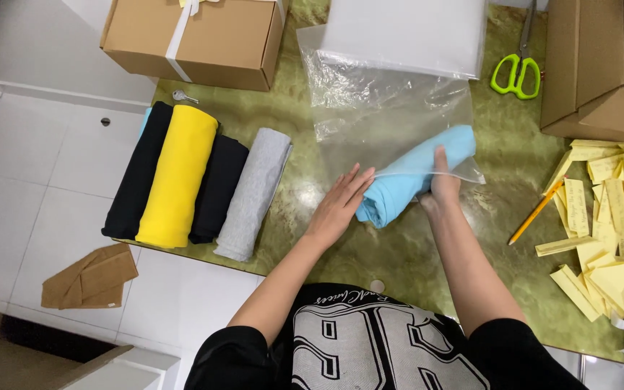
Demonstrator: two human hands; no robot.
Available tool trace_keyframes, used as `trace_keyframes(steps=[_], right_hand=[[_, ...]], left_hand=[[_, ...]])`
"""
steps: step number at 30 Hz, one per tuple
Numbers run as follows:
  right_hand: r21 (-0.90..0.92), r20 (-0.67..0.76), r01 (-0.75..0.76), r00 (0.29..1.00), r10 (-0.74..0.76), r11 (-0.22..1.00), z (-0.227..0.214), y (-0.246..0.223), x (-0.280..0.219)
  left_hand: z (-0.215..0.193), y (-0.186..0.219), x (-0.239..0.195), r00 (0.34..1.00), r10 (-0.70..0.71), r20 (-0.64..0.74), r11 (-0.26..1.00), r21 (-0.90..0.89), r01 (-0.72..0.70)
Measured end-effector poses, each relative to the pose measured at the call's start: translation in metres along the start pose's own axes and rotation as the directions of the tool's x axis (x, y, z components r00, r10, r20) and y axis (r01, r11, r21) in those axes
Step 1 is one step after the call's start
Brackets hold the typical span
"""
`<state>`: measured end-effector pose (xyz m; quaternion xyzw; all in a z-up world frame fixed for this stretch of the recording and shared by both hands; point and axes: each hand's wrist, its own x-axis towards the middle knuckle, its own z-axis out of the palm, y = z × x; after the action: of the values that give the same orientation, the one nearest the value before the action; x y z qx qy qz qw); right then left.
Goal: The person ties a white ribbon into a bow on a brown cardboard box, then writes on a yellow sticky note with a pencil and attaches it to the box. The person then places a folded light blue cloth into a clear plastic bag and seals it.
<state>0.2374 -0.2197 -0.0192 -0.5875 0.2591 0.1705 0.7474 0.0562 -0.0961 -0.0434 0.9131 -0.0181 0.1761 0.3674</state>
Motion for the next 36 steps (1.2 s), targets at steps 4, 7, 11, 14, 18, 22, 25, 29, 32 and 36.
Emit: trace_keyframes(steps=[4,7,11,14,18,22,25,29,32,36], right_hand=[[-0.001,-0.122,-0.071,0.99,0.07,0.998,0.018,-0.002,-0.004],[0.002,-0.109,-0.017,0.994,0.017,1.0,-0.005,0.06,0.095],[0.047,0.062,-0.023,0.998,0.02,0.999,-0.005,0.033,0.045],[-0.112,0.146,0.046,0.989,-0.03,0.993,-0.031,0.035,0.065],[-0.292,0.279,0.17,0.956,-0.086,0.941,-0.094,0.07,0.139],[-0.282,0.206,0.263,0.956,-0.21,0.923,-0.111,0.06,0.101],[-0.188,0.136,0.203,0.974,-0.18,0.961,-0.125,0.064,0.096],[-0.187,0.082,0.231,0.972,-0.219,0.955,-0.148,0.07,0.072],[-0.299,0.105,0.394,0.919,-0.38,0.869,-0.165,0.074,0.064],[-0.57,0.51,0.797,0.533,-0.675,0.199,-0.144,0.057,0.02]], left_hand=[[0.032,-0.017,-0.005,0.984,0.159,-0.075,0.952,0.276,-0.132],[0.045,-0.01,-0.007,0.965,0.247,-0.083,0.923,0.323,-0.209],[0.037,-0.005,-0.017,0.963,0.237,-0.128,0.94,0.281,-0.194],[0.054,-0.03,-0.034,0.995,0.009,-0.103,0.965,0.261,0.018],[0.063,-0.049,-0.043,0.849,-0.505,-0.155,0.862,-0.121,0.491],[0.064,-0.051,-0.037,0.826,-0.563,-0.006,0.784,-0.319,0.532],[0.058,-0.037,-0.027,0.809,-0.577,0.111,0.658,-0.523,0.542],[0.07,-0.052,-0.028,0.686,-0.723,0.08,0.559,-0.515,0.65],[0.082,-0.065,-0.035,0.655,-0.747,0.118,0.545,-0.456,0.703],[0.083,-0.07,-0.044,0.665,-0.726,0.175,0.555,-0.422,0.717]])
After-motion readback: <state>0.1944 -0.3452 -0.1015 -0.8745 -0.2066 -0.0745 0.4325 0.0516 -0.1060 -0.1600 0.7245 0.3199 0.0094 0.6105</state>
